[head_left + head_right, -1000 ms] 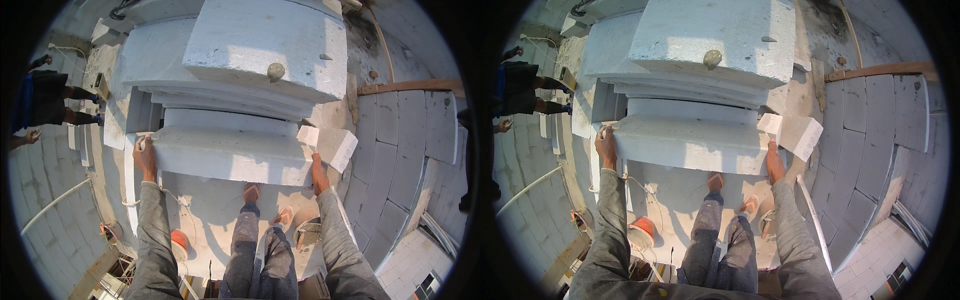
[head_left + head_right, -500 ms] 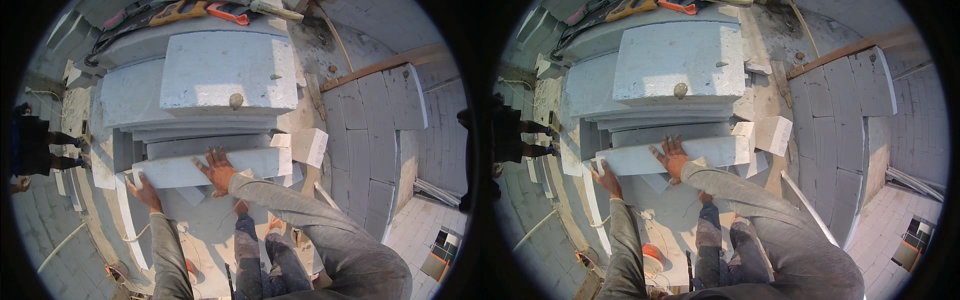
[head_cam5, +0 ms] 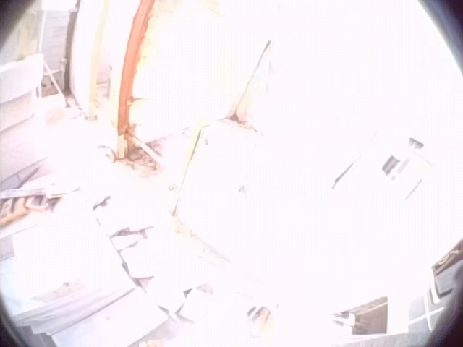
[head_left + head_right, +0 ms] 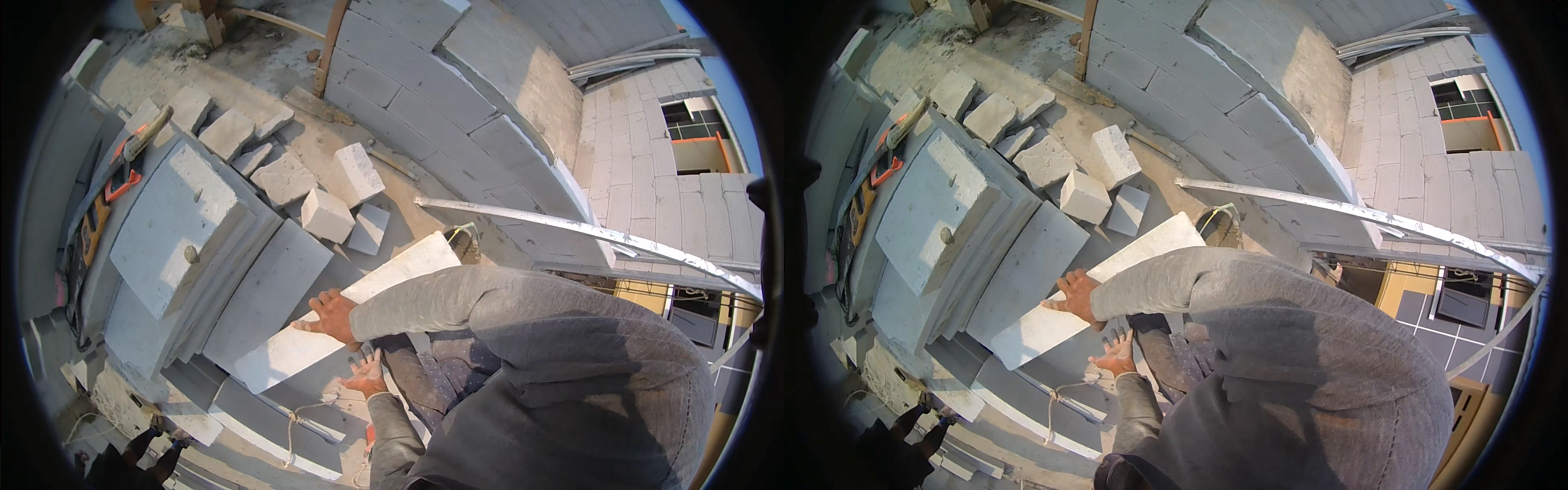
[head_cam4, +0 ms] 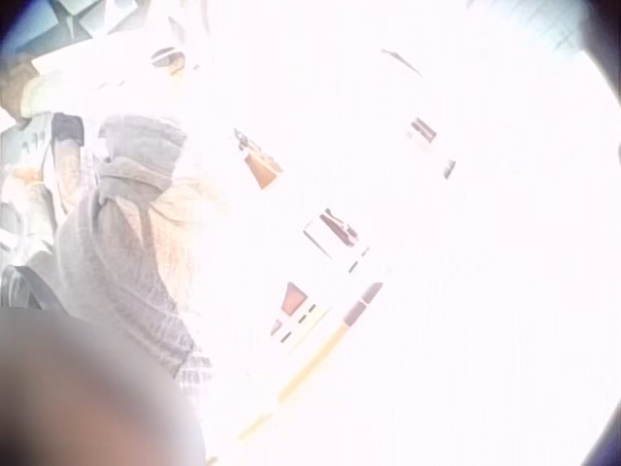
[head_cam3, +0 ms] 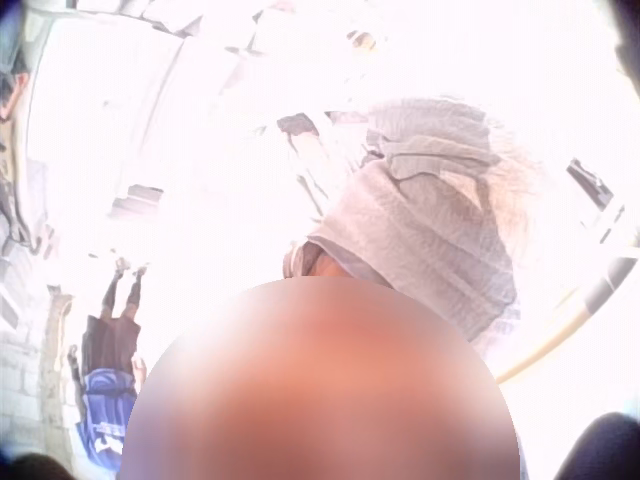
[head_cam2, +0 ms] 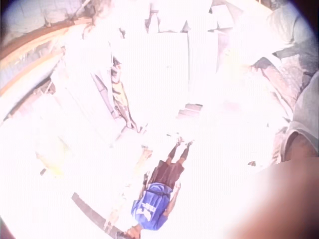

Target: The person places white blocks along a rooftop edge, applies mortar with a trowel, and taps them into position with a hammer. The person also uses a wooden plank to align the blocks and continues adding mortar between joints.

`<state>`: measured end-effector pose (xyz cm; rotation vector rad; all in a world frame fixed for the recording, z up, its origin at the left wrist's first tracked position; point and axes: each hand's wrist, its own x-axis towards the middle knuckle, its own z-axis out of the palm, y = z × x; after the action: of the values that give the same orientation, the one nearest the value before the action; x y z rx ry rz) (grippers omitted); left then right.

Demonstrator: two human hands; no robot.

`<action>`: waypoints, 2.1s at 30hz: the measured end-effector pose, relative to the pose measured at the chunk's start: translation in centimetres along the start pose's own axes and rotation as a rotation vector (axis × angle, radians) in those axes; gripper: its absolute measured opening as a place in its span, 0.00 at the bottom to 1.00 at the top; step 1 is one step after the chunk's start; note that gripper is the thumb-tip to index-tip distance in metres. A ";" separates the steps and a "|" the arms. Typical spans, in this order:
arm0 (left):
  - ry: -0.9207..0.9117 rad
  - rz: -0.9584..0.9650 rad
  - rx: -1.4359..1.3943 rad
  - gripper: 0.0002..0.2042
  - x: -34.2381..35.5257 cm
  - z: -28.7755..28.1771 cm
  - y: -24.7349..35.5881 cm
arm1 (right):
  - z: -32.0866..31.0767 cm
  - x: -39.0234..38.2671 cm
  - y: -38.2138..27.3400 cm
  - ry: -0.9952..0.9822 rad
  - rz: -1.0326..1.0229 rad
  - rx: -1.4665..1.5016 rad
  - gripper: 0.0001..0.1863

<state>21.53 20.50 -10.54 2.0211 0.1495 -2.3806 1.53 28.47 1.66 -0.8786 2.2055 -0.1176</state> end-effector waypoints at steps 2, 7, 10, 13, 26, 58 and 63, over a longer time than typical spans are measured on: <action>-0.020 -0.132 0.038 0.52 -2.1 0.4 -1.9 | -2.1 -5.3 1.3 -0.021 0.076 0.091 0.59; -0.354 -0.258 0.413 0.42 -8.6 4.5 -10.6 | -8.0 -21.9 3.5 0.104 0.309 0.109 0.63; -0.578 -0.401 0.658 0.40 -12.8 6.3 -14.6 | -11.5 -29.8 5.3 0.261 0.433 0.149 0.58; -0.823 -0.560 0.937 0.37 -14.5 9.0 -17.7 | -14.5 -36.1 6.2 0.252 0.532 0.212 0.55; -1.073 -0.271 1.247 0.44 -24.2 28.8 -48.4 | -26.5 -58.0 23.4 0.607 0.828 0.097 0.62; -0.658 -0.282 1.122 0.50 -6.4 35.5 -69.6 | -15.9 -51.2 60.1 0.672 0.595 0.255 0.65; -0.580 -0.122 1.281 0.51 -6.5 37.5 -69.4 | -15.2 -48.3 60.6 0.641 0.630 0.275 0.65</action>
<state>-19.40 86.14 6.21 1.2641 -1.6406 -3.3929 -18.91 102.05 21.79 0.0552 2.8557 -0.4295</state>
